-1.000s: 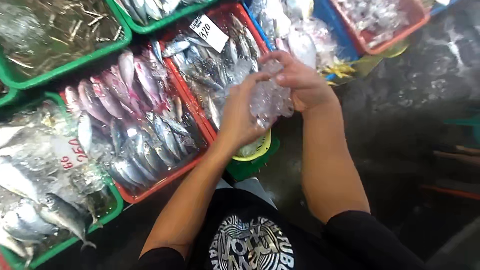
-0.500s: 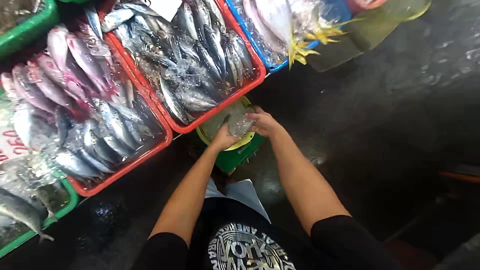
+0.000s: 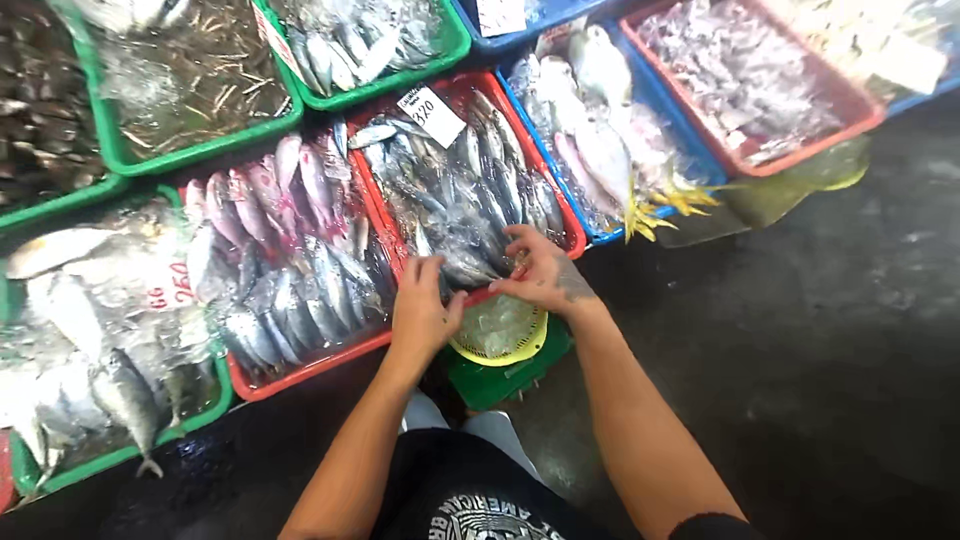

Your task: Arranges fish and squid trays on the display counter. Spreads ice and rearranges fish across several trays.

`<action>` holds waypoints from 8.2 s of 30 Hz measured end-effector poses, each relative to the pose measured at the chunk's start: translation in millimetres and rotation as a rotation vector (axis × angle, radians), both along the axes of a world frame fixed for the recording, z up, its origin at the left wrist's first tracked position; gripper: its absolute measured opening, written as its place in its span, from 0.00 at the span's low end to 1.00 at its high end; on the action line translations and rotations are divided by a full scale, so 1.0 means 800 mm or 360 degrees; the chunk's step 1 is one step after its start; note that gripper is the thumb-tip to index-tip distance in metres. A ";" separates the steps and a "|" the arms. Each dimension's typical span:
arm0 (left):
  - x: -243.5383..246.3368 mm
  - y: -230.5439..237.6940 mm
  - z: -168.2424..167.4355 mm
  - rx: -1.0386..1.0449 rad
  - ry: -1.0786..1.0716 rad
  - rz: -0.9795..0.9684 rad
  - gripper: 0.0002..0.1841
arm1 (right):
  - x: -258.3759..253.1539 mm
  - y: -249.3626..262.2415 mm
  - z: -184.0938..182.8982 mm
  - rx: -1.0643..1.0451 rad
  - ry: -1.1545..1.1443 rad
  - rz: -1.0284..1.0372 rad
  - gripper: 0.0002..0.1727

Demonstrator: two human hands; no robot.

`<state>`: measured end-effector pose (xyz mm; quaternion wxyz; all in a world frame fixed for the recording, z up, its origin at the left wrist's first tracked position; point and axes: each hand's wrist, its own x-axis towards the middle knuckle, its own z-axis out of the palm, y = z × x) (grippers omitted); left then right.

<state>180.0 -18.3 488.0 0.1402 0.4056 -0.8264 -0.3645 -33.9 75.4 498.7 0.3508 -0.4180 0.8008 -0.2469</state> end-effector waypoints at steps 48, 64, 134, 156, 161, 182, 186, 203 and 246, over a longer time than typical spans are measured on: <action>-0.088 -0.116 0.012 -0.0129 -0.0359 -0.0120 0.29 | 0.010 0.127 -0.259 -0.0206 -0.1491 -0.1780 0.41; 0.022 0.081 -0.033 -0.0267 0.0031 0.0836 0.26 | -0.014 0.063 -0.082 -0.0576 -0.1316 -0.1713 0.23; -0.093 -0.300 -0.041 -0.0284 -0.0354 -0.0236 0.27 | -0.092 -0.252 0.005 0.0512 0.0936 0.0196 0.19; -0.121 -0.298 -0.007 -0.0139 -0.0727 -0.0239 0.26 | -0.120 -0.200 -0.005 0.0145 0.0542 -0.0441 0.32; -0.164 -0.317 0.025 0.0330 -0.0130 -0.0014 0.31 | -0.122 -0.207 -0.008 0.0100 0.0479 -0.0492 0.31; -0.047 -0.277 -0.001 0.0109 -0.0703 -0.0442 0.26 | -0.126 -0.273 0.008 0.0143 0.0494 -0.0388 0.33; -0.046 -0.279 -0.003 0.0390 -0.0311 -0.0361 0.31 | -0.147 -0.314 0.037 0.0303 0.0713 -0.0256 0.43; -0.240 -0.314 -0.006 0.0194 -0.0128 -0.0272 0.20 | -0.185 -0.321 0.017 0.0134 0.0793 0.0013 0.22; -0.072 -0.119 0.001 0.0166 -0.0522 -0.0309 0.30 | -0.002 -0.123 -0.035 0.0079 0.0336 -0.0440 0.19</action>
